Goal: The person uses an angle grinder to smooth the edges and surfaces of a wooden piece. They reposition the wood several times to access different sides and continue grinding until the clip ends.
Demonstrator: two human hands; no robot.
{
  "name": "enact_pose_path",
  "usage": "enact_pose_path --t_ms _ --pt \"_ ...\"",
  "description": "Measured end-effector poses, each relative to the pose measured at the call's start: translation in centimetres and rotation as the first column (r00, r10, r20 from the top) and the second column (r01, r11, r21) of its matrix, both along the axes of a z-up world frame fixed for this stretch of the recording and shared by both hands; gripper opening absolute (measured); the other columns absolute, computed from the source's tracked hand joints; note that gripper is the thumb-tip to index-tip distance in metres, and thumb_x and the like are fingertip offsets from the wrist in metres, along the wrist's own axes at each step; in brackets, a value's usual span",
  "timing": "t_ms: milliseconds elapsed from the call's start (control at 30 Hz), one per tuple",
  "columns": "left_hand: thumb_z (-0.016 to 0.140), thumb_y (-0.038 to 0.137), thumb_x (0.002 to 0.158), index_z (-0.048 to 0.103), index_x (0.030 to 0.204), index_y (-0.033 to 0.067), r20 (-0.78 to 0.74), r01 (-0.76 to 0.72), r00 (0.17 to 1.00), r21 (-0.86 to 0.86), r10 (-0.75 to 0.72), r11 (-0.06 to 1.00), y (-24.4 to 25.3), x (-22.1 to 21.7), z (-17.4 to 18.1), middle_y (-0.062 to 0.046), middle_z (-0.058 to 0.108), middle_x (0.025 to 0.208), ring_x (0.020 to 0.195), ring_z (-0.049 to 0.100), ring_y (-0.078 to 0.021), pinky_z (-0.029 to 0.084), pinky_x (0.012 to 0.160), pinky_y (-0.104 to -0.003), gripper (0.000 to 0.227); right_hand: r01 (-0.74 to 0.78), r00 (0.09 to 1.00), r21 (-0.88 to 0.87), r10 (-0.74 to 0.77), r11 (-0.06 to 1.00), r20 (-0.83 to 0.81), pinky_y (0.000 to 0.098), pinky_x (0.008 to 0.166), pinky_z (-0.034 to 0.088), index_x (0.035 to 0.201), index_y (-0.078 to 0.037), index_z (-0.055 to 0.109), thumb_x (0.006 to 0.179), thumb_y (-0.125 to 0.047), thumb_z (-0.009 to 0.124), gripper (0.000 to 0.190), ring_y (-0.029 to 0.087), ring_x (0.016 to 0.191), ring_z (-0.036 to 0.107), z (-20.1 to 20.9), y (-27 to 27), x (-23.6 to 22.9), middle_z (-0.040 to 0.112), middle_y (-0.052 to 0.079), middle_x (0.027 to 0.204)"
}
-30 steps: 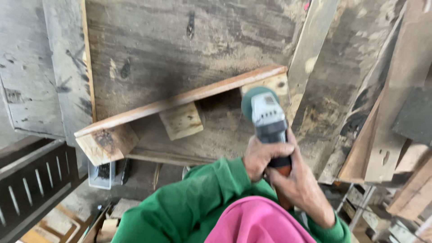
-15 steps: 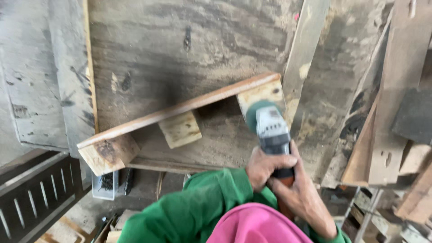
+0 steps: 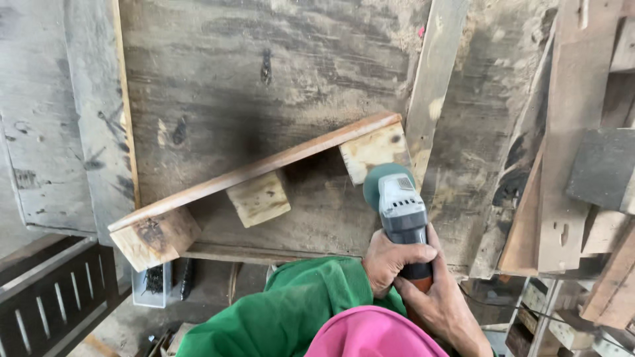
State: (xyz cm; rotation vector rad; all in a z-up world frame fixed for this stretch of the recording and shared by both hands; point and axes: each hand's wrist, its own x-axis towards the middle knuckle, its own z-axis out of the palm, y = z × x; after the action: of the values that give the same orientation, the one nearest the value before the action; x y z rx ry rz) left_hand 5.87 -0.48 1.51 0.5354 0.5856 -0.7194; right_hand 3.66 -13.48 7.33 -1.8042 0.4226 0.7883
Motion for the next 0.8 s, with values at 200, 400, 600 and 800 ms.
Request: enact_pose_path --t_ms 200,400,600,800 --pt "0.080 0.011 0.081 0.070 0.109 0.0014 0.036 0.055 0.998 0.013 -0.056 0.998 -2.1 -0.9 -1.3 -0.006 0.071 0.097 0.087 0.068 -0.0170 0.058 0.081 -0.036 0.031 0.012 0.992 -0.263 -0.044 0.965 -0.116 0.0386 0.102 0.051 0.164 -0.014 0.016 0.076 -0.017 0.074 0.106 0.024 0.127 0.061 -0.4 -1.4 -1.0 0.057 0.016 0.142" --pt "0.080 0.009 0.081 0.070 0.109 0.0003 0.135 0.078 0.987 0.088 -0.090 0.993 -2.2 1.4 -0.5 -0.006 0.071 0.098 0.089 0.068 -0.0165 0.058 0.084 -0.036 0.031 0.028 0.999 -0.143 -0.033 0.989 -0.029 0.0387 0.106 0.046 0.163 -0.011 0.010 0.076 -0.017 0.075 0.109 0.027 0.132 0.054 -0.6 -1.8 0.6 0.050 0.018 0.147" --pt "0.081 0.007 0.076 0.068 0.112 0.0082 0.051 -0.005 0.999 0.022 0.004 1.000 -2.8 2.0 -0.4 -0.002 0.071 0.100 0.092 0.068 -0.0131 0.057 0.088 -0.032 0.038 -0.045 0.996 -0.141 0.055 0.989 0.063 0.0404 0.110 0.039 0.162 -0.006 0.009 0.079 -0.010 0.075 0.105 0.028 0.141 0.045 -0.6 -2.3 1.2 0.041 0.021 0.154" --pt "0.081 0.011 0.084 0.071 0.108 -0.0001 0.058 0.043 0.997 -0.019 -0.042 0.999 -2.9 1.3 -1.1 -0.006 0.071 0.098 0.088 0.066 -0.0163 0.056 0.082 -0.035 0.029 0.030 0.998 -0.097 -0.036 0.995 -0.056 0.0383 0.103 0.048 0.165 -0.009 0.010 0.079 -0.015 0.071 0.105 0.025 0.129 0.055 -0.2 -2.6 1.3 0.052 0.018 0.146"
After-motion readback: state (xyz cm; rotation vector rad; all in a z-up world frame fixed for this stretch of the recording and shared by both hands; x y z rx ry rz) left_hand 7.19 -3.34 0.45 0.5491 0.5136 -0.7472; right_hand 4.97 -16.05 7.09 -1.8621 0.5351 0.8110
